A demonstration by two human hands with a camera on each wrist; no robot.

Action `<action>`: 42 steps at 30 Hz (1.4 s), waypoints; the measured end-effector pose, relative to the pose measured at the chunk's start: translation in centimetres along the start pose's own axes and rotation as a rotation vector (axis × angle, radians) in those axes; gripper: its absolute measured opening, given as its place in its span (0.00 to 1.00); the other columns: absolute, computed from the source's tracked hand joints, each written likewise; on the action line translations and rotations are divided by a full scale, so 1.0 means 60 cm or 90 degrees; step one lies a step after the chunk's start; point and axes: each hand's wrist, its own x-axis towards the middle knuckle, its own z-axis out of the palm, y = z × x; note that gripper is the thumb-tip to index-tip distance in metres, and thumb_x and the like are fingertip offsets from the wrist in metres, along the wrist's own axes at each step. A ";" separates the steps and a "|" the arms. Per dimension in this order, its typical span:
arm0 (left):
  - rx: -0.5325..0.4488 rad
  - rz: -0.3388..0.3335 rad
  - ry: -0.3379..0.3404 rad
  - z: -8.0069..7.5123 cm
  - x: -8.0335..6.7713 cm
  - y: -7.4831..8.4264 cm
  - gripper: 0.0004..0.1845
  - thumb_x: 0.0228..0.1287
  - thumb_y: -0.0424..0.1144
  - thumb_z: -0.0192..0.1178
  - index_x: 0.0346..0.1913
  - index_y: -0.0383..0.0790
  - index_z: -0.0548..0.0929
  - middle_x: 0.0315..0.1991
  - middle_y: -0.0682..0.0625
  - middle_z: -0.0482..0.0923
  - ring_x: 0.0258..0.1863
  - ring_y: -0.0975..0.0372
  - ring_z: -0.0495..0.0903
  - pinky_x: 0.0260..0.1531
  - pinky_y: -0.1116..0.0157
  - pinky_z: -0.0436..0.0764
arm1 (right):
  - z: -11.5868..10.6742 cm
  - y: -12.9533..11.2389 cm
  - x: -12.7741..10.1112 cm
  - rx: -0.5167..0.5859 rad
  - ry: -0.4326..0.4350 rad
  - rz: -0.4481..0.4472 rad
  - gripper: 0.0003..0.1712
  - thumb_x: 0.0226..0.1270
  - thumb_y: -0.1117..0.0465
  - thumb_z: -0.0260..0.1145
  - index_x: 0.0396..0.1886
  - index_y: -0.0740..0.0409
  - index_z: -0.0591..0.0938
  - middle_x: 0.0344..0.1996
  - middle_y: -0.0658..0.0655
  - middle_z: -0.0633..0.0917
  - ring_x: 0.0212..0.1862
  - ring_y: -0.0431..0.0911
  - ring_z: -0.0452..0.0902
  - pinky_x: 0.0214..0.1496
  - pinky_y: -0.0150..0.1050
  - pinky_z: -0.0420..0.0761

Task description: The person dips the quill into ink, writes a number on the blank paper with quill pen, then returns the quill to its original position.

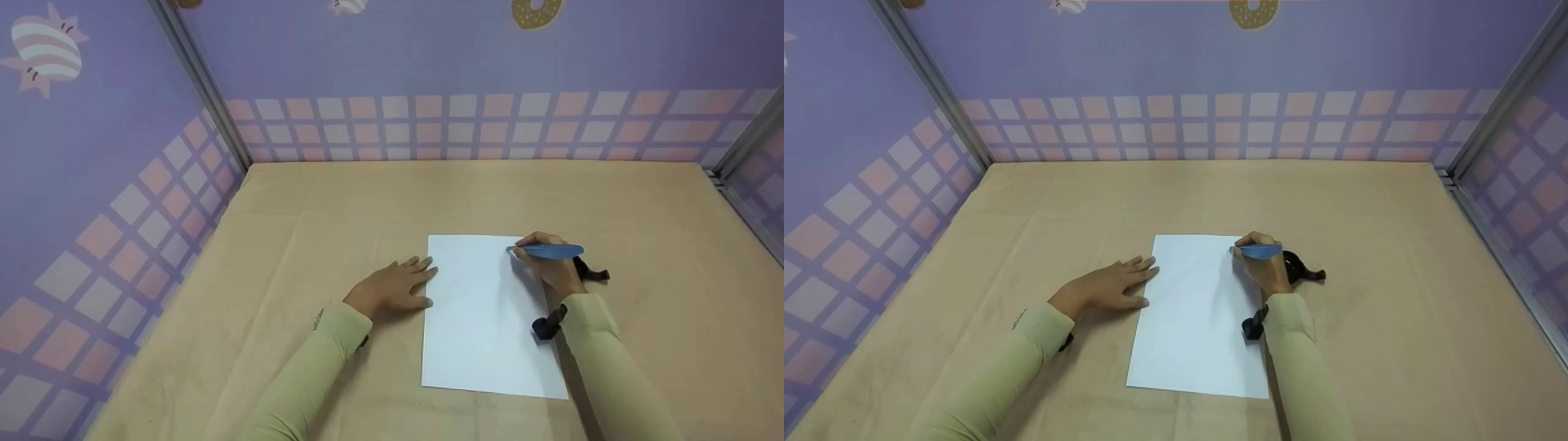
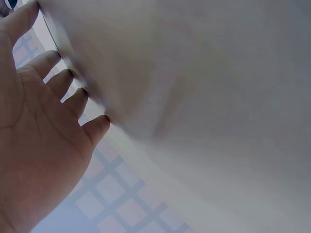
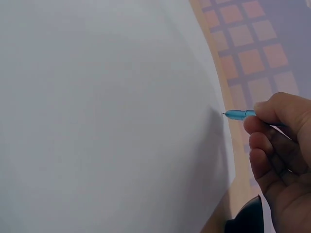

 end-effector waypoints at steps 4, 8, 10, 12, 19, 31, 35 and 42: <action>0.004 0.000 0.002 -0.001 0.000 0.001 0.38 0.68 0.61 0.47 0.77 0.55 0.51 0.78 0.58 0.43 0.78 0.60 0.41 0.76 0.52 0.47 | 0.006 0.027 0.007 0.001 0.005 -0.011 0.08 0.59 0.72 0.67 0.36 0.74 0.83 0.39 0.72 0.85 0.36 0.35 0.76 0.38 0.18 0.70; 0.008 0.002 -0.001 -0.001 0.000 0.002 0.38 0.68 0.61 0.46 0.77 0.55 0.50 0.78 0.57 0.42 0.78 0.59 0.41 0.75 0.52 0.48 | 0.010 0.047 0.013 -0.011 0.005 -0.027 0.07 0.59 0.70 0.68 0.36 0.71 0.83 0.38 0.70 0.86 0.34 0.30 0.75 0.38 0.18 0.71; 0.005 0.002 -0.002 -0.001 0.000 0.001 0.38 0.68 0.61 0.46 0.77 0.55 0.50 0.78 0.57 0.42 0.78 0.60 0.41 0.75 0.52 0.48 | 0.011 0.049 0.014 -0.013 0.005 -0.028 0.07 0.59 0.69 0.68 0.35 0.71 0.84 0.38 0.69 0.86 0.33 0.29 0.75 0.37 0.19 0.72; 0.004 0.001 -0.001 -0.001 0.001 0.001 0.38 0.68 0.61 0.46 0.77 0.55 0.50 0.78 0.57 0.42 0.78 0.60 0.41 0.75 0.52 0.48 | 0.012 0.048 0.014 -0.020 0.005 -0.023 0.07 0.59 0.69 0.68 0.35 0.70 0.84 0.38 0.69 0.86 0.33 0.30 0.75 0.37 0.19 0.72; 0.006 0.005 -0.005 -0.003 0.000 0.002 0.37 0.69 0.61 0.46 0.77 0.54 0.50 0.78 0.57 0.42 0.78 0.59 0.41 0.75 0.52 0.48 | 0.013 0.044 0.013 -0.052 -0.006 0.018 0.08 0.61 0.68 0.67 0.38 0.70 0.83 0.41 0.69 0.85 0.42 0.50 0.80 0.42 0.22 0.72; -0.006 0.005 -0.013 -0.004 0.001 0.000 0.38 0.69 0.60 0.47 0.77 0.54 0.50 0.78 0.57 0.41 0.78 0.60 0.40 0.76 0.52 0.46 | 0.019 0.042 0.012 -0.067 0.000 0.040 0.08 0.61 0.67 0.66 0.38 0.68 0.83 0.42 0.68 0.85 0.44 0.55 0.81 0.41 0.22 0.71; -0.007 0.005 -0.012 -0.004 0.002 0.000 0.38 0.69 0.60 0.47 0.77 0.54 0.50 0.78 0.57 0.42 0.78 0.59 0.40 0.76 0.52 0.46 | 0.022 0.042 0.011 -0.059 0.007 0.026 0.08 0.60 0.67 0.67 0.37 0.68 0.84 0.40 0.68 0.86 0.39 0.46 0.80 0.39 0.22 0.71; -0.002 0.004 -0.009 -0.003 0.002 0.000 0.38 0.68 0.61 0.47 0.77 0.54 0.50 0.78 0.57 0.42 0.78 0.59 0.40 0.76 0.52 0.47 | 0.029 0.044 0.014 -0.059 0.019 0.031 0.07 0.59 0.67 0.67 0.36 0.67 0.84 0.38 0.66 0.86 0.37 0.41 0.78 0.38 0.22 0.71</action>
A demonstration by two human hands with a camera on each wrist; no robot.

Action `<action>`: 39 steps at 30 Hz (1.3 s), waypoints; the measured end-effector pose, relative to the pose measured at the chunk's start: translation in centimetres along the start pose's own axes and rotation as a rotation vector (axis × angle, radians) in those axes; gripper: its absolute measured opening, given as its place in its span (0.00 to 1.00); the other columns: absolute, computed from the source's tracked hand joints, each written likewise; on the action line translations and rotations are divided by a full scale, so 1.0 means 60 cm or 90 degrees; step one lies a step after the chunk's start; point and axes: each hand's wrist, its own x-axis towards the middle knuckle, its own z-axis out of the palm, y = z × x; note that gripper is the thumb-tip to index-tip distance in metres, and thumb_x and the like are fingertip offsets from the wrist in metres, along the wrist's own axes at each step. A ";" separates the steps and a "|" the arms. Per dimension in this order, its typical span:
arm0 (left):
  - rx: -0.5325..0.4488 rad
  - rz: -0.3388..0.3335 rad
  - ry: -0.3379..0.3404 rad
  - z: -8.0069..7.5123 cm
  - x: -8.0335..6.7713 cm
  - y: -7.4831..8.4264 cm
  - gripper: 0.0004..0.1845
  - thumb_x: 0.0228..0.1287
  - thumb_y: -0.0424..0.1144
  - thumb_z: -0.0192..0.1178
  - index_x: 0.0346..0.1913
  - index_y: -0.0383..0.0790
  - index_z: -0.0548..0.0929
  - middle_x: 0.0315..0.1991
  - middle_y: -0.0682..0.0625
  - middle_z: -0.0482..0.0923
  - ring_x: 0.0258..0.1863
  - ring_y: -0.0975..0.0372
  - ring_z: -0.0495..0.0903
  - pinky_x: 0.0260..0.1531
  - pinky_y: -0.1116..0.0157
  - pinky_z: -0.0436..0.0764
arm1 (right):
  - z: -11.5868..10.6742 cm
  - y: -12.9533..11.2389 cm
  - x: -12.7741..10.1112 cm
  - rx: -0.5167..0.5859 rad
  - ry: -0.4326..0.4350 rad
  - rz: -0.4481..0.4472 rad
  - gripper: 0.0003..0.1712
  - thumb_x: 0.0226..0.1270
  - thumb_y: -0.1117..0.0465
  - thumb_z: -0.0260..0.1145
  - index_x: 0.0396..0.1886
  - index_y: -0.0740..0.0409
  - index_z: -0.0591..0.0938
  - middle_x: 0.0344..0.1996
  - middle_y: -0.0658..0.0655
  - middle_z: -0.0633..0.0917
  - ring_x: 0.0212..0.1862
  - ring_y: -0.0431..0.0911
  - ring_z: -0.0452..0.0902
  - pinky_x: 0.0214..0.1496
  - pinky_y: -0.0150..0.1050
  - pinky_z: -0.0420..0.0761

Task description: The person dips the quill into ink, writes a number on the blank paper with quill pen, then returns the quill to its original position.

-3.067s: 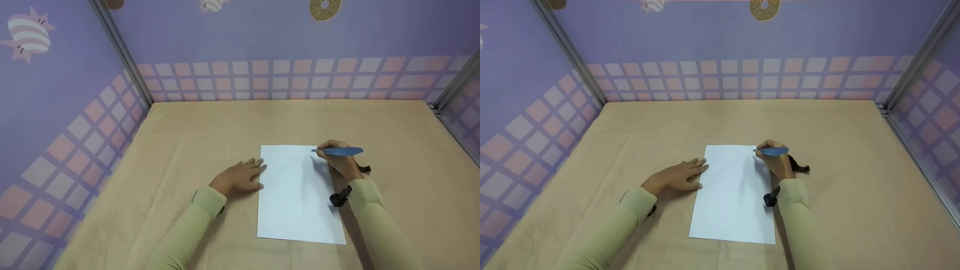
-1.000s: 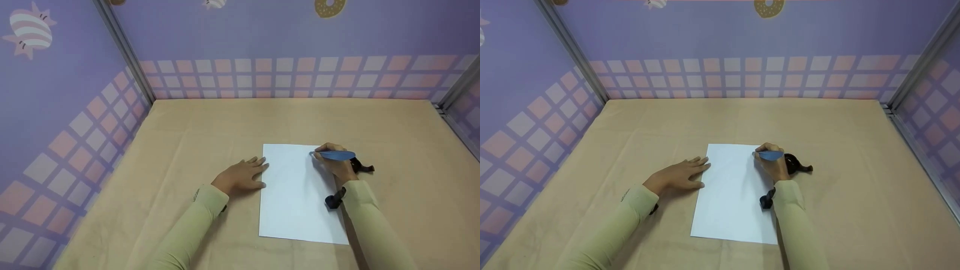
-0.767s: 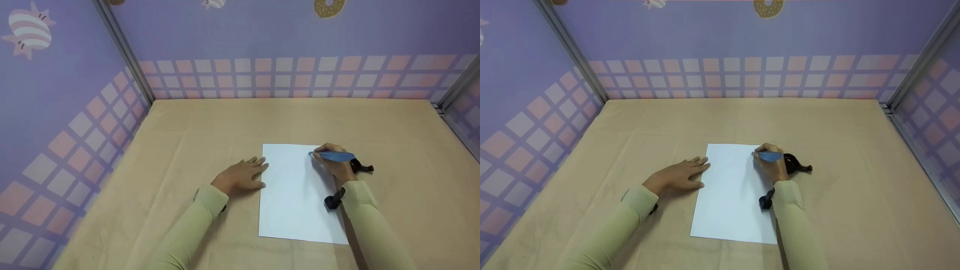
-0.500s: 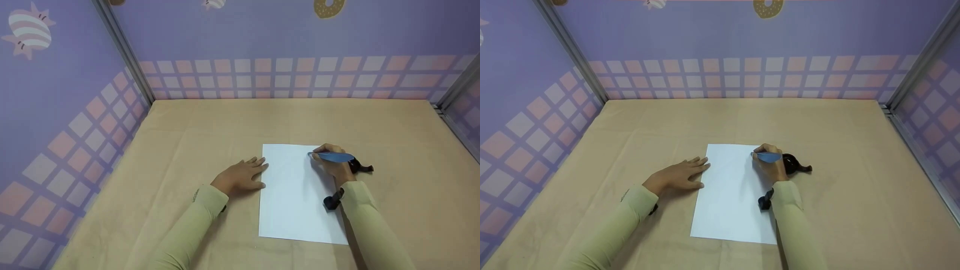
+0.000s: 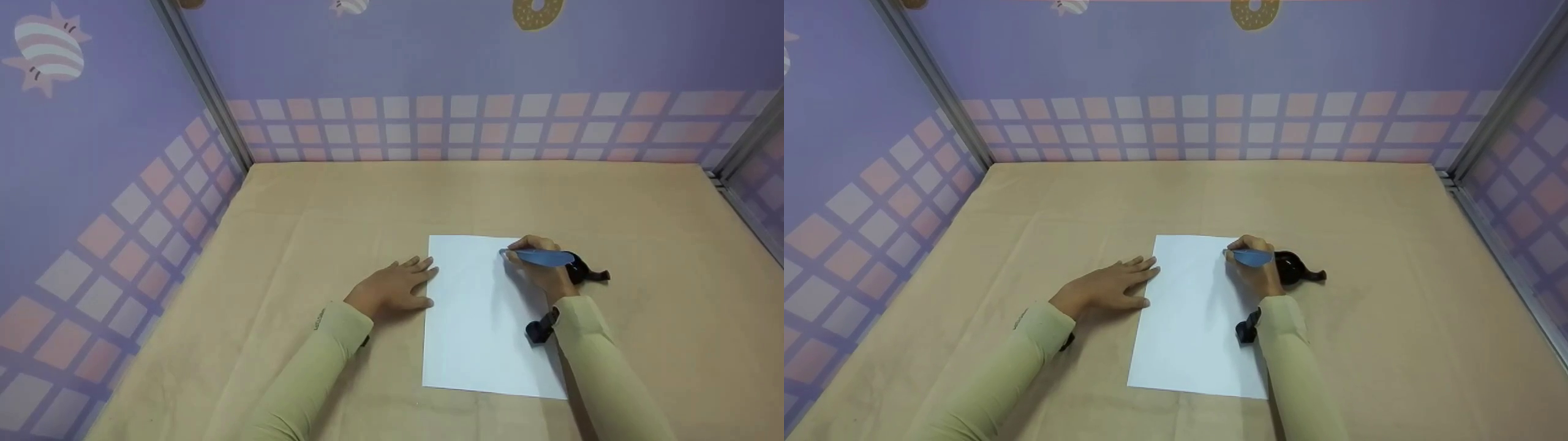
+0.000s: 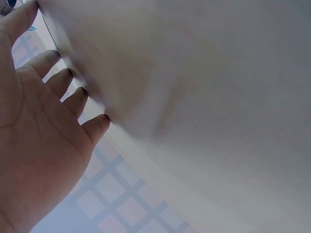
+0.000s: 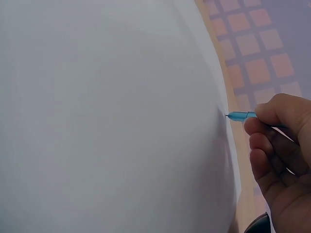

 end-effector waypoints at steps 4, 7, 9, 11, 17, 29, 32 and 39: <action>0.003 0.001 0.000 0.000 0.000 -0.001 0.38 0.68 0.62 0.47 0.77 0.54 0.50 0.78 0.57 0.41 0.78 0.59 0.41 0.76 0.52 0.47 | 0.003 -0.002 0.001 0.003 -0.002 -0.012 0.06 0.58 0.68 0.68 0.35 0.68 0.84 0.38 0.67 0.86 0.39 0.46 0.79 0.40 0.23 0.72; 0.001 0.001 -0.001 0.001 0.000 -0.001 0.38 0.68 0.61 0.47 0.77 0.54 0.50 0.78 0.57 0.42 0.78 0.59 0.41 0.76 0.52 0.47 | 0.003 -0.003 0.001 0.011 -0.006 -0.024 0.06 0.57 0.69 0.68 0.34 0.69 0.84 0.38 0.68 0.86 0.40 0.50 0.81 0.41 0.21 0.72; 0.001 -0.001 -0.005 0.001 0.000 -0.001 0.38 0.68 0.61 0.46 0.77 0.55 0.50 0.78 0.58 0.41 0.78 0.60 0.40 0.76 0.52 0.46 | 0.002 -0.002 0.002 0.012 -0.013 -0.026 0.06 0.58 0.69 0.67 0.35 0.69 0.84 0.38 0.68 0.86 0.41 0.52 0.81 0.40 0.20 0.71; -0.001 -0.004 -0.006 0.001 0.000 -0.001 0.38 0.69 0.61 0.46 0.77 0.56 0.49 0.78 0.58 0.41 0.78 0.60 0.40 0.76 0.53 0.46 | 0.002 -0.002 0.003 0.008 -0.019 -0.028 0.06 0.58 0.69 0.67 0.35 0.69 0.84 0.39 0.68 0.86 0.42 0.54 0.81 0.40 0.20 0.71; 0.002 -0.002 -0.005 0.000 0.000 0.000 0.38 0.69 0.61 0.47 0.77 0.55 0.49 0.78 0.57 0.41 0.78 0.59 0.40 0.76 0.52 0.46 | 0.004 -0.003 0.002 -0.010 -0.011 -0.034 0.06 0.58 0.68 0.68 0.35 0.67 0.85 0.37 0.66 0.87 0.39 0.52 0.81 0.39 0.22 0.72; -0.005 -0.001 -0.003 0.000 0.000 0.000 0.38 0.69 0.61 0.47 0.77 0.55 0.50 0.78 0.57 0.42 0.78 0.59 0.40 0.76 0.52 0.46 | 0.007 -0.007 0.001 -0.014 -0.018 -0.021 0.07 0.58 0.66 0.68 0.34 0.65 0.86 0.37 0.65 0.87 0.35 0.43 0.78 0.34 0.23 0.71; 0.001 0.000 -0.004 0.000 0.001 0.000 0.38 0.69 0.61 0.47 0.77 0.55 0.49 0.78 0.57 0.41 0.78 0.59 0.40 0.76 0.52 0.46 | 0.006 -0.008 0.001 -0.012 -0.025 -0.012 0.07 0.58 0.65 0.68 0.35 0.65 0.86 0.37 0.65 0.87 0.35 0.43 0.78 0.34 0.23 0.72; -0.003 -0.003 -0.002 0.002 0.002 0.000 0.38 0.68 0.61 0.47 0.77 0.55 0.50 0.78 0.57 0.42 0.78 0.59 0.40 0.76 0.52 0.46 | 0.005 -0.008 0.001 0.006 -0.059 -0.009 0.08 0.61 0.65 0.67 0.37 0.65 0.84 0.40 0.65 0.86 0.39 0.46 0.80 0.36 0.22 0.73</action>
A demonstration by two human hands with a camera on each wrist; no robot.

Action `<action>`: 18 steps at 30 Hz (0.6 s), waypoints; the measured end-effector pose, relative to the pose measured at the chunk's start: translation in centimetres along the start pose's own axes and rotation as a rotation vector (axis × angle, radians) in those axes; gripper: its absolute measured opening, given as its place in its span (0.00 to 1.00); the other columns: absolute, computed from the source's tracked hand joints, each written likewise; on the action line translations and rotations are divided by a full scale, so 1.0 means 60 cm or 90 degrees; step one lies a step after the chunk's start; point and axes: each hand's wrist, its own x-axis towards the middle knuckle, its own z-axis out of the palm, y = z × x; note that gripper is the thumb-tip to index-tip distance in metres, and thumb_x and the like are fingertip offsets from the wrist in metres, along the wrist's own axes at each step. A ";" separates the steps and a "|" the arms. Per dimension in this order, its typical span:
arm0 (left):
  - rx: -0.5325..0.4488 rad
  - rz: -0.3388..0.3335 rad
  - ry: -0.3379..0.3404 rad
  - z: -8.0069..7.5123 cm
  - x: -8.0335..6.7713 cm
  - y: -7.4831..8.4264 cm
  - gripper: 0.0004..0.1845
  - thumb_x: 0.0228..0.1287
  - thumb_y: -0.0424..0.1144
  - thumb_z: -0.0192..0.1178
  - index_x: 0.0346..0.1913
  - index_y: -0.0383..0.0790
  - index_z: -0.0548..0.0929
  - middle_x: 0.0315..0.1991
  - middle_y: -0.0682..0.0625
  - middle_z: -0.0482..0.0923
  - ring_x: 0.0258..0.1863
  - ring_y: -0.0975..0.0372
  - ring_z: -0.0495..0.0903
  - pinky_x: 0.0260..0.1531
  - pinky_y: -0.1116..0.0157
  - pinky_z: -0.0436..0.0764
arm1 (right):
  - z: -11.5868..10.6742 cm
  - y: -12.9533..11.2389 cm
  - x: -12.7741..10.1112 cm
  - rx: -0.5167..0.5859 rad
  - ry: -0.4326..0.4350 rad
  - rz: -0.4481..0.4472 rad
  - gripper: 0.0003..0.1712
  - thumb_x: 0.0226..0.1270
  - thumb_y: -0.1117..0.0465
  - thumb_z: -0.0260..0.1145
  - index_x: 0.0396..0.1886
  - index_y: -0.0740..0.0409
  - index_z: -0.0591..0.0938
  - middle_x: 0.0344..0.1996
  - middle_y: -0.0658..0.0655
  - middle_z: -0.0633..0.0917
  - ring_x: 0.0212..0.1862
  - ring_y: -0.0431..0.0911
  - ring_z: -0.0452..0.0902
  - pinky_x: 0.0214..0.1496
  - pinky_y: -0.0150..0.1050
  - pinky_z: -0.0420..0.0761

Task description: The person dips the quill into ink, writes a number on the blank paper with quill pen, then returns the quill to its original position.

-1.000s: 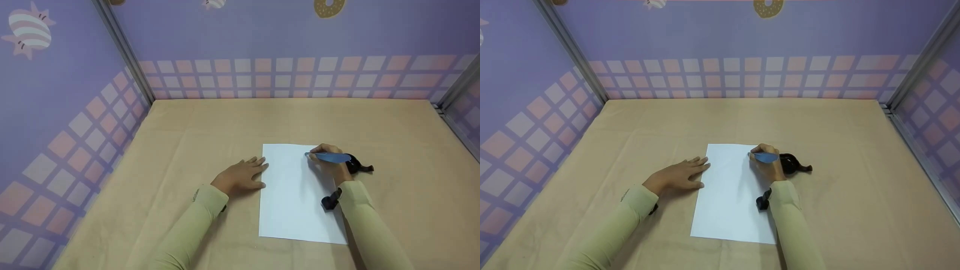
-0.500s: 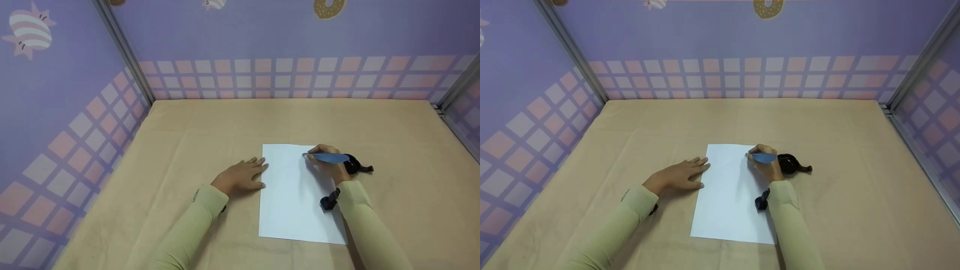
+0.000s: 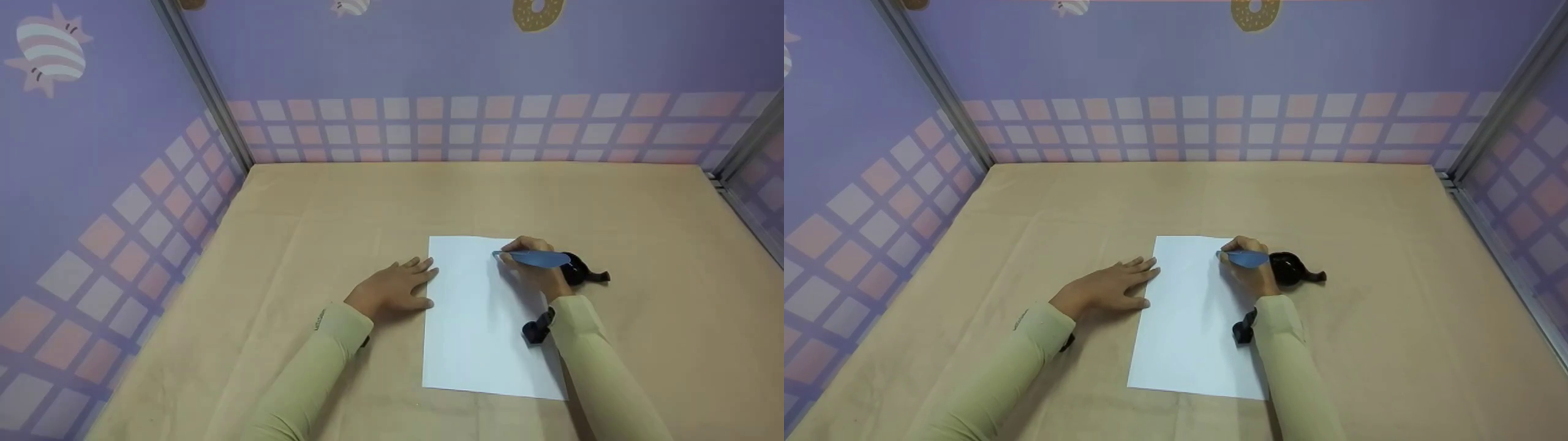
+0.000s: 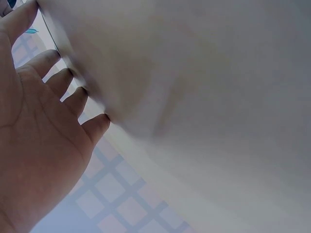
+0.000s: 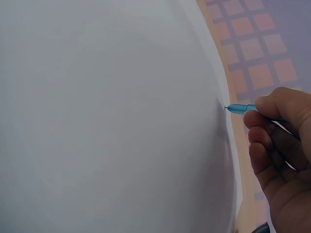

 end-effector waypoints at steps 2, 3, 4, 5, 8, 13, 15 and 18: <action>-0.003 -0.002 -0.001 0.000 0.000 0.000 0.38 0.68 0.61 0.48 0.77 0.55 0.50 0.78 0.57 0.41 0.78 0.60 0.40 0.76 0.52 0.45 | 0.000 -0.001 -0.001 0.010 -0.004 -0.005 0.07 0.62 0.65 0.67 0.37 0.65 0.84 0.40 0.65 0.86 0.40 0.49 0.80 0.36 0.22 0.74; -0.004 -0.002 -0.002 0.000 0.000 0.000 0.38 0.68 0.61 0.48 0.77 0.55 0.50 0.78 0.57 0.41 0.78 0.60 0.40 0.76 0.52 0.45 | 0.001 -0.001 -0.002 0.017 -0.006 -0.006 0.07 0.62 0.65 0.67 0.37 0.65 0.84 0.40 0.65 0.86 0.41 0.50 0.80 0.36 0.22 0.74; -0.005 -0.003 -0.002 0.000 -0.001 0.001 0.38 0.68 0.61 0.48 0.77 0.55 0.50 0.78 0.57 0.41 0.78 0.60 0.40 0.76 0.52 0.45 | 0.001 -0.002 -0.002 0.018 -0.003 -0.008 0.07 0.62 0.65 0.67 0.37 0.65 0.85 0.40 0.65 0.86 0.41 0.50 0.80 0.36 0.22 0.73; -0.004 -0.002 -0.003 0.000 -0.001 0.001 0.38 0.68 0.61 0.48 0.77 0.55 0.50 0.78 0.57 0.41 0.78 0.60 0.40 0.76 0.52 0.45 | 0.002 -0.002 -0.003 0.019 -0.002 -0.009 0.07 0.62 0.65 0.67 0.37 0.65 0.85 0.40 0.65 0.86 0.41 0.50 0.80 0.36 0.22 0.73; -0.006 -0.004 -0.003 0.000 -0.001 0.001 0.38 0.68 0.61 0.48 0.77 0.56 0.50 0.78 0.58 0.41 0.78 0.60 0.40 0.76 0.52 0.45 | 0.003 -0.004 -0.003 0.018 0.000 -0.009 0.07 0.61 0.65 0.67 0.37 0.65 0.85 0.40 0.65 0.86 0.40 0.49 0.80 0.37 0.21 0.72; -0.011 -0.009 -0.007 0.000 0.000 0.001 0.38 0.68 0.61 0.48 0.77 0.56 0.49 0.78 0.59 0.40 0.78 0.61 0.39 0.76 0.53 0.44 | 0.005 -0.007 -0.004 0.015 -0.005 -0.016 0.07 0.61 0.66 0.67 0.37 0.66 0.84 0.39 0.65 0.86 0.39 0.48 0.80 0.37 0.21 0.72; -0.012 -0.009 -0.007 0.000 0.001 0.001 0.39 0.68 0.61 0.48 0.77 0.56 0.49 0.78 0.59 0.40 0.78 0.61 0.39 0.76 0.53 0.44 | 0.005 -0.009 -0.004 0.026 -0.008 -0.019 0.07 0.61 0.66 0.68 0.37 0.66 0.84 0.39 0.65 0.86 0.39 0.48 0.80 0.38 0.21 0.73; -0.010 -0.009 -0.008 0.000 0.001 0.001 0.39 0.68 0.61 0.48 0.77 0.56 0.49 0.78 0.59 0.40 0.78 0.61 0.39 0.76 0.53 0.44 | 0.006 -0.011 -0.005 0.040 -0.015 -0.018 0.09 0.61 0.65 0.68 0.38 0.67 0.84 0.39 0.65 0.87 0.40 0.48 0.81 0.39 0.21 0.74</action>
